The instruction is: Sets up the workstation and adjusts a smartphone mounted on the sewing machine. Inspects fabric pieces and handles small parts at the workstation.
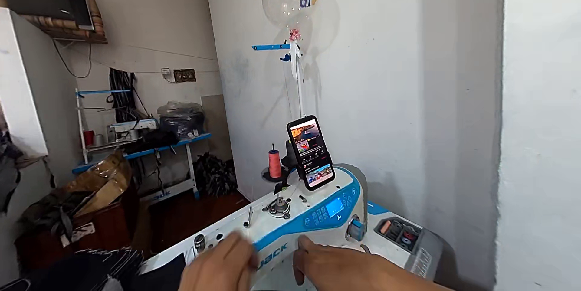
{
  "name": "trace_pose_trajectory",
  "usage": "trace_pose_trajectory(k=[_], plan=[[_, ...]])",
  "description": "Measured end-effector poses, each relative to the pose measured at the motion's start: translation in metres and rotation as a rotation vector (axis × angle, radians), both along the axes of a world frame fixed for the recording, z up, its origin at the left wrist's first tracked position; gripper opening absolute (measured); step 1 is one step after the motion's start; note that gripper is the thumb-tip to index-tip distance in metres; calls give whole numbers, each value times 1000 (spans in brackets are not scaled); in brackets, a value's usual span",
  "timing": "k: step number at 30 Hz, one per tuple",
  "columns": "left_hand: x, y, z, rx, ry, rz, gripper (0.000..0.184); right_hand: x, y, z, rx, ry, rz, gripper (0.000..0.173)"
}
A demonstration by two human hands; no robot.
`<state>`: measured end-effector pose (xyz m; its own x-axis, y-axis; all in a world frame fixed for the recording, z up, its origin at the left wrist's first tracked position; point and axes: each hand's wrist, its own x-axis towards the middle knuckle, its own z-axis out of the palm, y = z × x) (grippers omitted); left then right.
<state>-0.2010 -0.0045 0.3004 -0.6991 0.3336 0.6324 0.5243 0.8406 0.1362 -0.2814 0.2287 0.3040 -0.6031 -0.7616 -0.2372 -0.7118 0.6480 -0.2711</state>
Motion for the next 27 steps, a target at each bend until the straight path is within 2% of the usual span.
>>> trace_pose_trajectory(k=[2, 3, 5, 7, 9, 11, 13, 15, 19, 22, 24, 27], plan=[[-49, 21, 31, -206, -107, 128, 26, -6, 5, -9, -83, -49, 85, 33], [-69, 31, 38, -288, -246, 191, 31, -7, 6, -11, -123, -83, 63, 34], [-97, 51, 41, -393, -500, 277, 38, -7, 8, -12, -196, -52, -49, 34], [-108, 63, 35, -398, -576, 319, 41, -7, 13, -11, -237, 81, -108, 30], [-114, 60, 22, -360, -464, 308, 42, -13, 23, -17, -338, 169, -20, 22], [-123, 50, 10, -307, -353, 242, 37, -26, 33, -28, -531, 245, 103, 16], [-129, 45, 8, -265, -262, 173, 30, -39, 34, -37, -680, 328, 121, 19], [-135, 42, 6, -243, -144, 118, 24, -48, 31, -40, -740, 397, 33, 23], [-132, 54, 7, -180, -285, 184, 30, -55, 14, -52, -835, 672, -195, 23], [-135, 60, -12, -249, 22, 228, 25, -56, 2, -55, -832, 832, -331, 21], [-137, 60, -18, -208, 164, 262, 23, -64, -7, -59, -846, 937, -359, 18], [-135, 57, -18, -104, 147, 303, 26, -79, -20, -65, -901, 1066, -337, 19]])
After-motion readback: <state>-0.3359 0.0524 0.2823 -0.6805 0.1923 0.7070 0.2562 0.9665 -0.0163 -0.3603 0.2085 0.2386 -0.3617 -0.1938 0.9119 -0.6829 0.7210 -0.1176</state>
